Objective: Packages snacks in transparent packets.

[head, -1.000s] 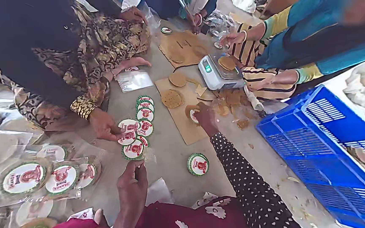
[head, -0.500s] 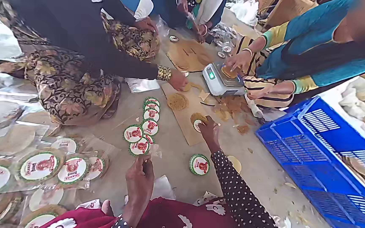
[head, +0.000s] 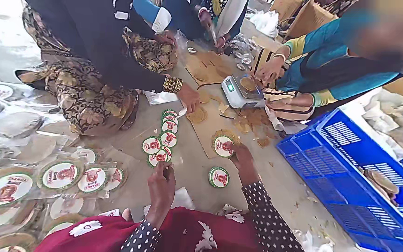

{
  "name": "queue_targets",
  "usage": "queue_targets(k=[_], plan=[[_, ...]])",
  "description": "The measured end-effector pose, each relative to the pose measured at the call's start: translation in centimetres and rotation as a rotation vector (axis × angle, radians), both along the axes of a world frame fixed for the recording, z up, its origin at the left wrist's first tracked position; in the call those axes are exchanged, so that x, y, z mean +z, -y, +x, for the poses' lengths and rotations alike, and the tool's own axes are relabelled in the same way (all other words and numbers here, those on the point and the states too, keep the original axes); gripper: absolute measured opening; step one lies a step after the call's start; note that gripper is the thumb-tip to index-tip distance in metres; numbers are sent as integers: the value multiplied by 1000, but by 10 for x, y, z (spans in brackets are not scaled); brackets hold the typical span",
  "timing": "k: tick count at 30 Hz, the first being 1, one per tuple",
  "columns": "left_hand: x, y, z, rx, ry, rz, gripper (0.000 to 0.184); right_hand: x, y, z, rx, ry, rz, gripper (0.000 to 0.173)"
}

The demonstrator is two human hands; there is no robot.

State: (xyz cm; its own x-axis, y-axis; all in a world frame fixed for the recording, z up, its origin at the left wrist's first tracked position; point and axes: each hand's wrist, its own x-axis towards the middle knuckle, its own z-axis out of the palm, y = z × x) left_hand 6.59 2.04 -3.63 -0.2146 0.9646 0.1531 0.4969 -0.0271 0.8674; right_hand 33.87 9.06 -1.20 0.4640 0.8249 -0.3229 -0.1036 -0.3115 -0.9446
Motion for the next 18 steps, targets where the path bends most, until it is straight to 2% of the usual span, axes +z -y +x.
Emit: queue_targets(k=[3, 8, 14, 18], plan=[[9, 7, 4, -53, 16, 32, 20, 44, 68, -28, 72, -253, 81, 15], [35, 41, 28, -166, 16, 99, 18, 97, 167, -69, 164, -298, 172, 21], [56, 89, 58, -312, 56, 246, 15, 89, 224, -56, 105, -91, 235, 32], [65, 113, 74, -350, 44, 275, 15, 78, 254, -44, 32, 113, 242, 31]])
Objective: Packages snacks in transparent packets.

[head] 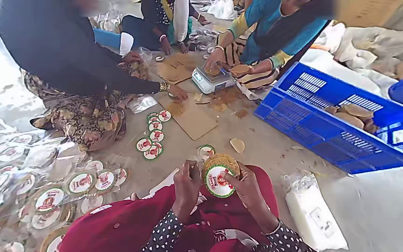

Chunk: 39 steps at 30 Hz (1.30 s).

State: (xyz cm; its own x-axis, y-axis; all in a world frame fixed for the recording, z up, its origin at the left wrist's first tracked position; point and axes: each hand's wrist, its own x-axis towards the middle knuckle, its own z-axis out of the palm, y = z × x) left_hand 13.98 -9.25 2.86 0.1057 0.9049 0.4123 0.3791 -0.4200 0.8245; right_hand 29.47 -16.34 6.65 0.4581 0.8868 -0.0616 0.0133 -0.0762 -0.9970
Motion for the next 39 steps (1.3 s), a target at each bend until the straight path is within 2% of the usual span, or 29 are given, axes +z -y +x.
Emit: queue_targets(k=[5, 9, 13, 18, 20, 23, 25, 29, 31, 33, 35, 37, 39], plan=[[-5, 33, 22, -79, -158, 60, 17, -8, 18, 5, -145, 45, -3, 40], [-3, 49, 33, -110, -304, 151, 19, -18, 33, 3, -174, -56, -71, 51], [-2, 58, 37, -161, -445, 149, 19, -26, 43, 7, -127, -176, -174, 40], [-3, 72, 39, -223, -549, 49, 21, -36, 51, 4, -112, -231, -244, 48], [0, 71, 37, -224, -545, 34, 22, -29, 54, -1, -70, -364, -227, 43], [5, 63, 29, -208, -513, 13, 21, -7, 60, 2, 34, -645, -223, 25], [5, 60, 25, -203, -465, 36, 20, -2, 62, 8, 145, -560, -192, 23], [5, 66, 24, -209, -370, 158, 19, -12, 53, 13, 207, -112, -179, 10], [9, 74, 25, -238, -325, 160, 18, -18, 48, 15, 199, 95, -209, 10], [14, 82, 27, -243, -305, 124, 20, -27, 42, 11, 121, 293, -221, 19], [21, 87, 24, -220, -307, 64, 22, -27, 36, 2, 72, 421, -264, 38], [24, 80, 15, -153, -272, 59, 23, -29, 32, -3, 75, 421, -208, 49], [34, 61, -5, -83, -206, -12, 23, -28, 30, -2, 185, 269, -81, 61]])
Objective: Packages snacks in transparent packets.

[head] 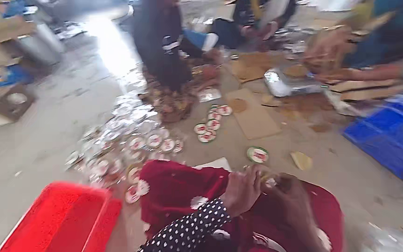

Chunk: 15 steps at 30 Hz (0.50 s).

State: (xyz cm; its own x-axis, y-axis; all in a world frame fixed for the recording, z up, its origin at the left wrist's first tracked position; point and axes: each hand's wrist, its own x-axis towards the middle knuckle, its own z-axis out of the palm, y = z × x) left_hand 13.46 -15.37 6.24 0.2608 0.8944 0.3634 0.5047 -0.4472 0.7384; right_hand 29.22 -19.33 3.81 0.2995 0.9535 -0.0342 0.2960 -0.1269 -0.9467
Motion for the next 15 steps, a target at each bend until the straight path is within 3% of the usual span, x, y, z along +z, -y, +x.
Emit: queue_targets(k=[2, 3, 7, 11, 13, 15], plan=[[16, -24, -36, 94, 38, -168, 27, 3, -3, 7, 100, -73, 32, 64], [19, -36, -58, 158, 63, -207, 27, 3, -5, 14, 117, -59, 33, 58], [24, -75, -170, 455, -8, -202, 27, -34, -13, 69, 155, 32, -18, 42], [28, -97, -285, 837, -381, -267, 33, -52, -14, 83, 171, 64, -68, 42], [16, -105, -339, 963, -549, -401, 40, -51, -18, 77, 181, 155, -71, 44], [7, -109, -372, 965, -656, -634, 44, -47, -21, 68, 182, 264, -84, 43]])
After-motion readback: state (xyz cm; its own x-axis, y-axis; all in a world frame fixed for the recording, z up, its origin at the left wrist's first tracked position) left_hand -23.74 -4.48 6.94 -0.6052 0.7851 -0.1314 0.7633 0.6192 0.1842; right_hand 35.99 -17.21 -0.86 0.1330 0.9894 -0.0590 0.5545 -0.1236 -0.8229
